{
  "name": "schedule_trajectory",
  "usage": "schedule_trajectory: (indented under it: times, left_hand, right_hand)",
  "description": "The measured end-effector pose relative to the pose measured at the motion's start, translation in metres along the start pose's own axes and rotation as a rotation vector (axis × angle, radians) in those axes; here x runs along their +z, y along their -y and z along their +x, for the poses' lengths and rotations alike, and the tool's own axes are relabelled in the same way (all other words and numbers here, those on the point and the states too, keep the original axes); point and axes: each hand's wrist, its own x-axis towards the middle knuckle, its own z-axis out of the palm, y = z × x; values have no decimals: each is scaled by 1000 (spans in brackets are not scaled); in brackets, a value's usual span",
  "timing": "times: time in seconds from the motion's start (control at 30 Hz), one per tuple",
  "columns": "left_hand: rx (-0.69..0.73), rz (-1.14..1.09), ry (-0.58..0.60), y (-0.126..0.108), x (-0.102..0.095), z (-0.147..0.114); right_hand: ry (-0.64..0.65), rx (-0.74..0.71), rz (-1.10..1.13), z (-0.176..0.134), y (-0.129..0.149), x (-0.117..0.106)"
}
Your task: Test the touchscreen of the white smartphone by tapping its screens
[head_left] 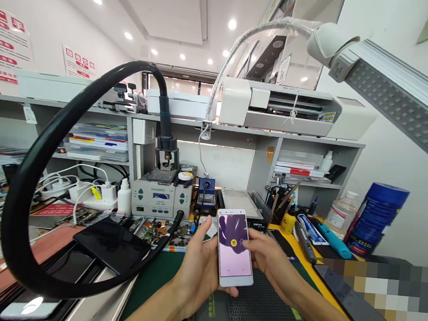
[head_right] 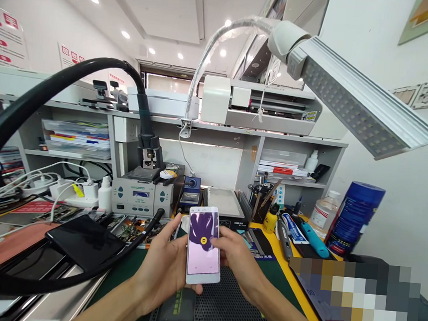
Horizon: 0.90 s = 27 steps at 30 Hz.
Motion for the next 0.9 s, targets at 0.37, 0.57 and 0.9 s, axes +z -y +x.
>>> schedule_trajectory:
  times: [0.37,0.57,0.9]
  left_hand:
    - [7,81,-25,8,2,2]
    - [22,150,-39,14,2,0]
    - [-11,54,-3,11,0,4]
  right_hand:
    - [-140,-142,-295,3,-26,10]
    - [-229,-189,-352,1,-35,16]
    - [-190,-84,-189,0,-20,12]
